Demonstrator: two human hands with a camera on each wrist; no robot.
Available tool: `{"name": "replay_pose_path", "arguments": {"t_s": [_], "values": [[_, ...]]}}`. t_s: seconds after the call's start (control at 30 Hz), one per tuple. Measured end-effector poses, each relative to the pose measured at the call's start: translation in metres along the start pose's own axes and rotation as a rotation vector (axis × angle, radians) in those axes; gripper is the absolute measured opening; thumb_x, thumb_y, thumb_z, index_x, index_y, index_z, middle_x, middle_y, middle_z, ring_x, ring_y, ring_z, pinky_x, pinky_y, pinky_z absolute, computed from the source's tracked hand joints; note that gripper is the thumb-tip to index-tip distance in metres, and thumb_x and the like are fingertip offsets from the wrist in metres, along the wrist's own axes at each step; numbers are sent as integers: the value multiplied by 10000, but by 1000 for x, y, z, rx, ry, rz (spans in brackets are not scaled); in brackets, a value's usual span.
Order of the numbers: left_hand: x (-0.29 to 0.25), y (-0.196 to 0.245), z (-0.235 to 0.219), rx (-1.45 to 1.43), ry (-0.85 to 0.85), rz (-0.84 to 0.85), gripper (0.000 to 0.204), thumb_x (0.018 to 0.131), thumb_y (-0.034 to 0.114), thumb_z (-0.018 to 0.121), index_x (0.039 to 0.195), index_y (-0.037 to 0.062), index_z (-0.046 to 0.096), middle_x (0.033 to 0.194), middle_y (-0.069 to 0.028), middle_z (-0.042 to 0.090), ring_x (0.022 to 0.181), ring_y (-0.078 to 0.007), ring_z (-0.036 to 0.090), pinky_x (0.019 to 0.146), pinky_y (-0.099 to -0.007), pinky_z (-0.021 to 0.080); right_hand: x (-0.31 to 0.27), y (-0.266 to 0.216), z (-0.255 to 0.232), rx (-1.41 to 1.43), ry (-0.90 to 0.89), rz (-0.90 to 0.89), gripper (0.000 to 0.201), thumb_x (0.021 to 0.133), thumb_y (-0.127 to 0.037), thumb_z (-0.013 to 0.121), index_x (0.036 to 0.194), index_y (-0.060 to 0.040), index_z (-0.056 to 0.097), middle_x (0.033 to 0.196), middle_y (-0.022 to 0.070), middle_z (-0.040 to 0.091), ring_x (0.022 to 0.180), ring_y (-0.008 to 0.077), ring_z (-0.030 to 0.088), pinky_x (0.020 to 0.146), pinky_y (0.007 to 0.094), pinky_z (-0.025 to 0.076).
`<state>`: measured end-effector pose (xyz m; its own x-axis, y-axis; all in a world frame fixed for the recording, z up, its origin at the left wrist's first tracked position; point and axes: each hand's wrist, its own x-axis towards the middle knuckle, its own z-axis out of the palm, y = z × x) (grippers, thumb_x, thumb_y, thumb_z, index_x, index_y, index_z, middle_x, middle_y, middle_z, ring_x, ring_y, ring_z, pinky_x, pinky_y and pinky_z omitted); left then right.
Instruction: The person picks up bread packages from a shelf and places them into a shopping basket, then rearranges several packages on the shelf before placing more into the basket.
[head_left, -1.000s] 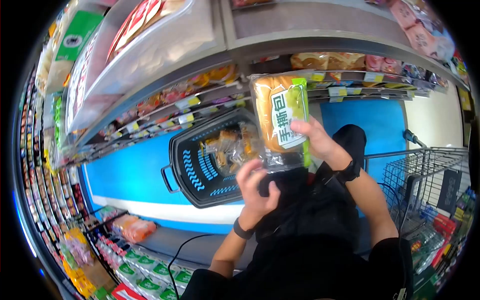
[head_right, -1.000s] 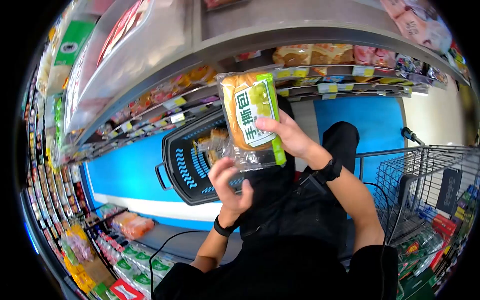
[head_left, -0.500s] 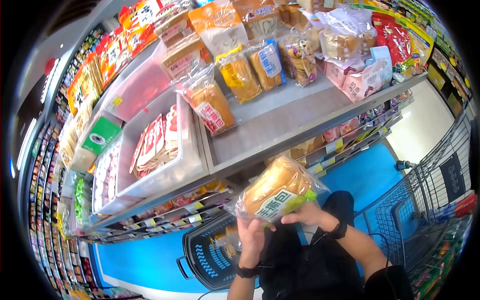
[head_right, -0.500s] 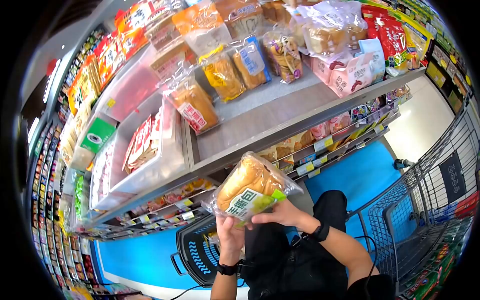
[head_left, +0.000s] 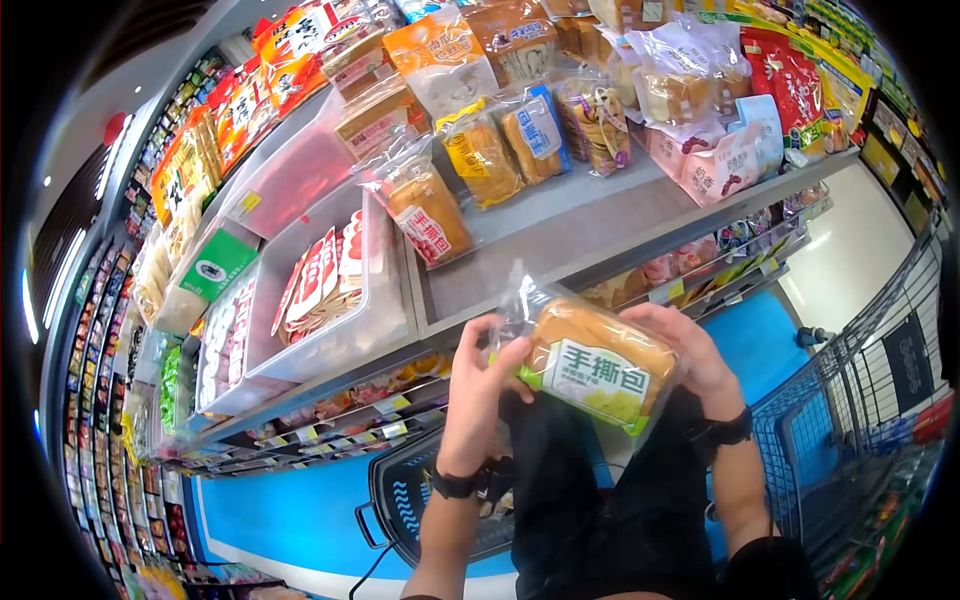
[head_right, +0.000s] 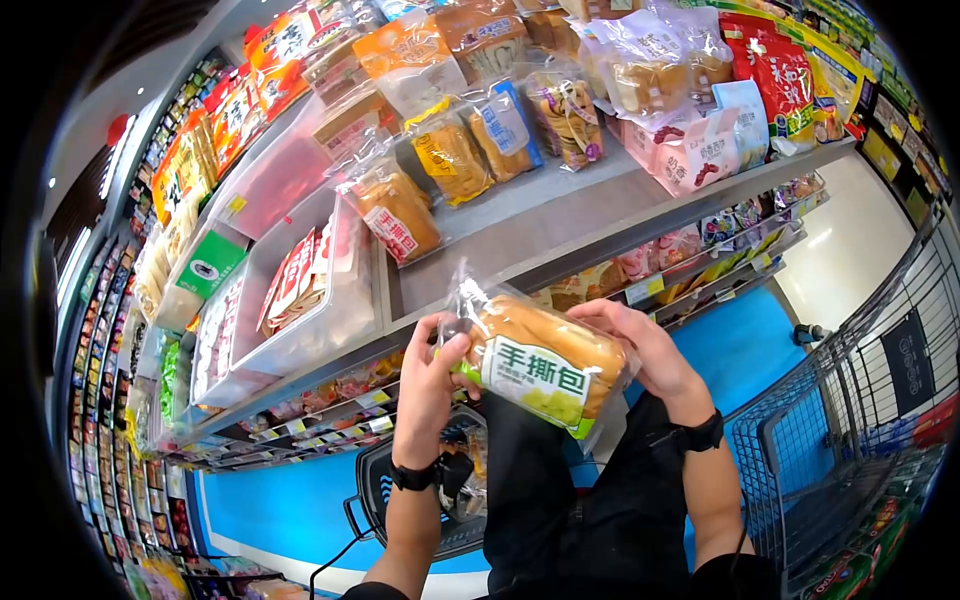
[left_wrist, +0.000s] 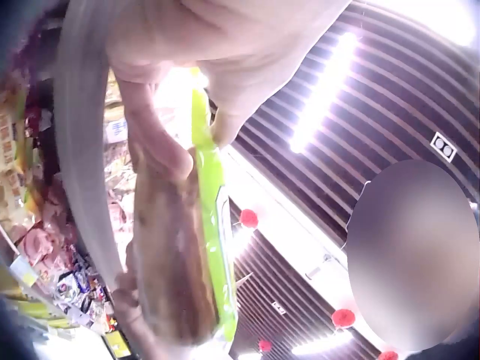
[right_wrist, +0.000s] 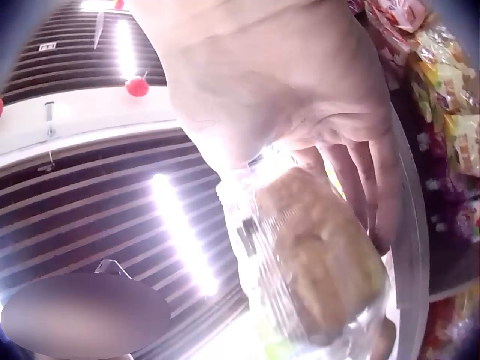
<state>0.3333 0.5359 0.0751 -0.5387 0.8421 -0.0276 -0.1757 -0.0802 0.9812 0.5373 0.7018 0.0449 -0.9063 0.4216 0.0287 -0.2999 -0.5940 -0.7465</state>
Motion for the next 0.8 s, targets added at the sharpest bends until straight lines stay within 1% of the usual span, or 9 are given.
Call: {"name": "replay_pose_path", "arguments": {"t_s": [0.1,0.27,0.43,0.6,0.63,0.67,0.73,0.77,0.8], "values": [[16,21,7,57,-32,-6,398,889,178,670,1182,32,444,856,-116,660,598,-152,633,437,-253,491,-6,-13,-7,-461,-65,-13,560,892,-250,654,1361,-45,426,1165,113,600,1081,163,575,967,286,435],[33,39,37,282,-223,-41,477,843,232,753,1112,40,409,752,-83,650,527,-97,566,422,-231,411,-7,-2,5,-468,-99,-21,685,803,-156,764,1375,-41,405,1194,92,585,1103,155,559,960,294,445],[58,57,51,473,-288,9,400,895,245,695,1125,20,458,762,-79,641,557,-109,595,445,-231,455,1,-3,5,-515,11,-125,737,746,-134,812,1351,2,413,1206,71,582,1109,150,554,972,309,443],[141,90,45,652,-38,291,388,939,329,596,1052,-42,575,926,-126,652,626,-150,641,479,-260,494,64,-49,-3,-532,218,-493,607,791,-142,762,1305,-2,470,1173,67,604,1059,155,579,942,310,459],[152,98,49,737,37,299,370,893,290,624,1039,-48,586,921,-148,663,704,-227,667,581,-324,541,83,-61,-6,-529,252,-623,568,797,-154,762,1274,-5,493,1161,73,606,1042,151,583,925,310,463],[170,98,51,727,40,309,370,893,290,624,1039,-48,586,921,-148,663,704,-227,667,581,-324,541,100,-75,-14,-562,331,-615,551,794,-163,774,1245,-6,500,1157,80,605,1028,151,586,908,305,467],[212,84,47,1333,206,480,373,850,244,621,1067,-56,571,1024,-201,632,872,-324,653,728,-422,546,130,-91,-11,-625,366,-851,590,776,-207,796,1234,7,491,1150,101,607,1022,167,589,898,312,469],[222,82,48,1315,220,491,373,850,244,621,1067,-56,571,1024,-201,632,872,-324,653,728,-422,546,143,-88,-23,-644,352,-858,590,776,-207,796,1234,7,491,1150,101,607,1022,167,589,898,312,469],[231,82,52,1334,385,549,379,824,226,625,1077,-50,568,1087,-216,599,979,-356,604,795,-452,518,158,-82,-43,-848,467,-862,614,766,-235,805,1227,14,484,1142,113,609,1026,180,589,895,322,471]]}}
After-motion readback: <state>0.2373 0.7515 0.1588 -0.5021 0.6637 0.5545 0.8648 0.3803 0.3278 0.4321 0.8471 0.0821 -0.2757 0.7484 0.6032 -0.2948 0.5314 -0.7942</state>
